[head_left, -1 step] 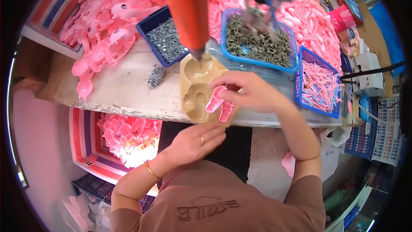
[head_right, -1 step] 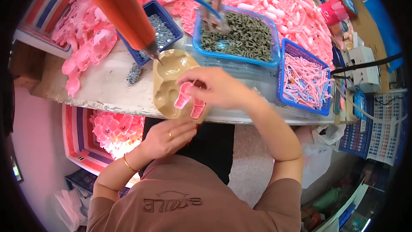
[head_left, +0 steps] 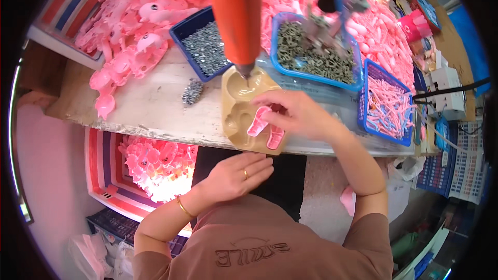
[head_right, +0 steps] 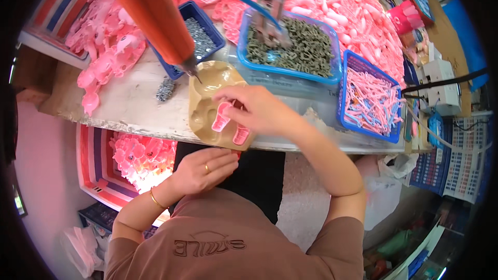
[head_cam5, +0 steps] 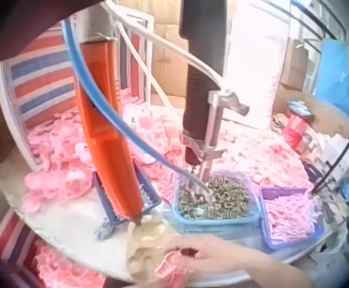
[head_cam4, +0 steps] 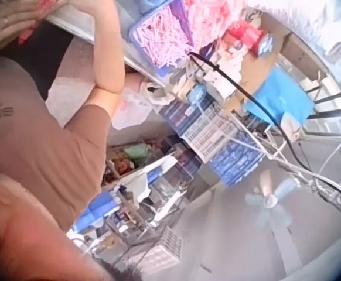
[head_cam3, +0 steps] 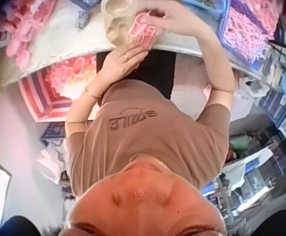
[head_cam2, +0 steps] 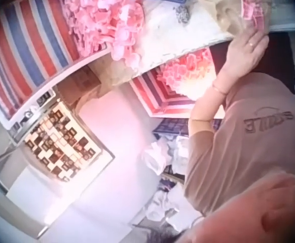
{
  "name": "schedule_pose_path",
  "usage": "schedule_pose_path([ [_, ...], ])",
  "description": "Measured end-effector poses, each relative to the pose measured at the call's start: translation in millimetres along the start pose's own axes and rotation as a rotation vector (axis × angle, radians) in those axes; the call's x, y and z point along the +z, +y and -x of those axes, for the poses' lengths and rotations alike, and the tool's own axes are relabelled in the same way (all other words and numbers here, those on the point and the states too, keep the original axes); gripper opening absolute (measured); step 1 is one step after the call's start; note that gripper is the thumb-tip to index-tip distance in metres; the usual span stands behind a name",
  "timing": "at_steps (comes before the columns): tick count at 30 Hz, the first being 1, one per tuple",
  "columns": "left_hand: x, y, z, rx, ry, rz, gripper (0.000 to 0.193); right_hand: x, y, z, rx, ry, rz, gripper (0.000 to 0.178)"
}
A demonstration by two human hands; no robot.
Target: Assembling small plastic toy pigs by gluing components and fastening screws at a factory workstation.
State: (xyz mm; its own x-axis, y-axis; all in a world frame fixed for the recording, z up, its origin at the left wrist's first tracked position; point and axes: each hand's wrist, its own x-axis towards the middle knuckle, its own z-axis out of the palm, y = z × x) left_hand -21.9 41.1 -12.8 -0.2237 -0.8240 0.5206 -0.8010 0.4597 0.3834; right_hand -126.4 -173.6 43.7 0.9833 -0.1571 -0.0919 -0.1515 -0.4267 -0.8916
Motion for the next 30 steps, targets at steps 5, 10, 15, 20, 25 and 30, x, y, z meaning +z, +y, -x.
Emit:
schedule_pose_path([
  [5, -26, -11, 8, -0.136, 0.118, 0.035, 0.036, 18, 8, -21, -0.054, -0.011, 0.273, 0.024],
  [10, -63, -97, 0, -0.482, 0.37, -0.176, 0.025, 31, 12, -20, -0.175, 0.015, 0.42, 0.027],
  [15, -121, -214, -26, -0.431, 0.569, -0.524, 0.03, 21, -5, -18, -0.017, 0.122, 0.367, 0.027],
  [20, -148, -268, -37, -0.613, 0.201, -0.458, 0.041, 23, 0, -17, 0.039, 0.008, 0.256, 0.023],
  [25, -168, -257, -49, -0.888, 0.582, -0.116, 0.046, 22, 2, -13, 0.032, 0.087, 0.229, 0.019],
  [30, -183, -236, -11, -1.024, 0.746, 0.075, 0.041, 22, -7, -16, 0.014, 0.125, 0.212, 0.016],
])
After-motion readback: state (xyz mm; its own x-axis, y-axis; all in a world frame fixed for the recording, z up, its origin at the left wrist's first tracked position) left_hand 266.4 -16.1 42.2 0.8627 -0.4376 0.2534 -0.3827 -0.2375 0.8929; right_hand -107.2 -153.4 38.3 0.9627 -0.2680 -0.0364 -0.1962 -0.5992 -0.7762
